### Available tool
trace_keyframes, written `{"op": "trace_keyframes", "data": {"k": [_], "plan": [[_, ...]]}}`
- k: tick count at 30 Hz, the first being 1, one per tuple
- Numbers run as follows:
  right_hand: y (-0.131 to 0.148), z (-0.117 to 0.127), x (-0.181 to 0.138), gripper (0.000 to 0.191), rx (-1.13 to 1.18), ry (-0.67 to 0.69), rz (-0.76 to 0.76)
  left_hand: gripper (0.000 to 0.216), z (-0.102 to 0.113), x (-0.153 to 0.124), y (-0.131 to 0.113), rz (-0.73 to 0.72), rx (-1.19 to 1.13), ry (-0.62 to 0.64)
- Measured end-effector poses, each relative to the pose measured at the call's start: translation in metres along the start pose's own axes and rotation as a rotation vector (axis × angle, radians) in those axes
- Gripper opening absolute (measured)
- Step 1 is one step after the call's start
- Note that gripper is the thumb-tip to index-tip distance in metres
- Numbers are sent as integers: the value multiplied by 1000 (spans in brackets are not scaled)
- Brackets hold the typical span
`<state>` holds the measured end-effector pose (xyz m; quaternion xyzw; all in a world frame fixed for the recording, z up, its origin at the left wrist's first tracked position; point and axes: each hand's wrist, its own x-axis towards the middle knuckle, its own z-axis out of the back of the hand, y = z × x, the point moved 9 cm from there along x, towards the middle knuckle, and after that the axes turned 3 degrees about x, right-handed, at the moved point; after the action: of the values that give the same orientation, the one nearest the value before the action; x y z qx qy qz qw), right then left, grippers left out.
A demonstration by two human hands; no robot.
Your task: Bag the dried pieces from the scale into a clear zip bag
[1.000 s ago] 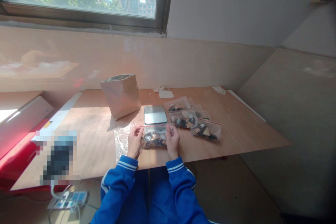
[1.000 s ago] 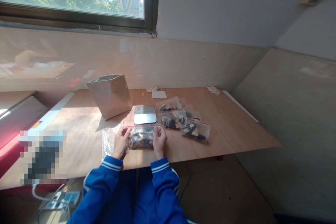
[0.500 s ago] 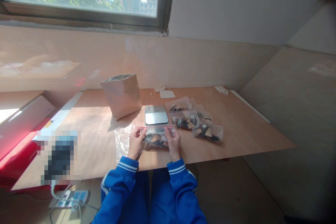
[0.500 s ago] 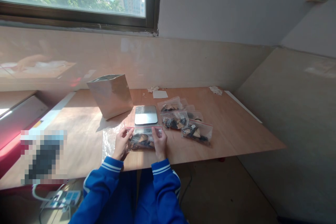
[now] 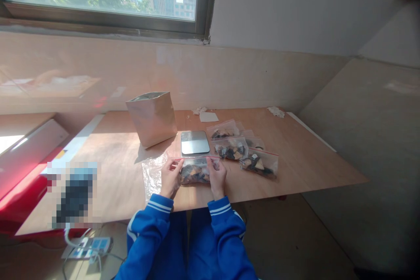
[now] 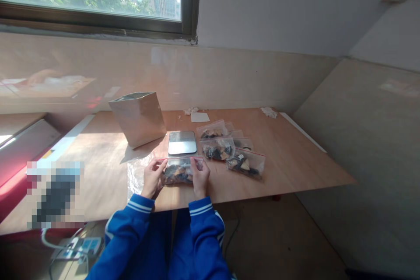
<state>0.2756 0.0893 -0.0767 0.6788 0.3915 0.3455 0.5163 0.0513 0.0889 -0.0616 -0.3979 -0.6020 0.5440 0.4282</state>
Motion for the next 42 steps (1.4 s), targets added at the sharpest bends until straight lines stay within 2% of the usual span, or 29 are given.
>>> {"op": "trace_keyframes", "data": {"k": [5,11,15,19,23,30,33,37,42], "plan": [[-4,-5,-1,35,26,66,-52,25,-8,1,1,-8,-67,88],[-7,-13,-3,35,32,140,-91,24,-11,0,2,-1,-78,119],[-5,-10,-3,33,2,121,-79,26,-11,0,6,4,-70,110],[-1,-7,-5,36,-26,73,-74,24,-9,0,3,-61,33,86],[3,-10,-6,34,-24,99,-63,23,-8,2,3,-68,37,94],[-5,-27,-7,25,34,305,-63,27,-21,-3,11,45,-95,247],[-2,-29,-8,22,12,334,-26,28,-25,-7,13,88,-119,268],[8,-29,-10,21,-18,311,23,29,-23,-8,10,71,-100,260],[9,-33,-13,22,-40,314,14,27,-18,-5,9,40,-61,207]]}}
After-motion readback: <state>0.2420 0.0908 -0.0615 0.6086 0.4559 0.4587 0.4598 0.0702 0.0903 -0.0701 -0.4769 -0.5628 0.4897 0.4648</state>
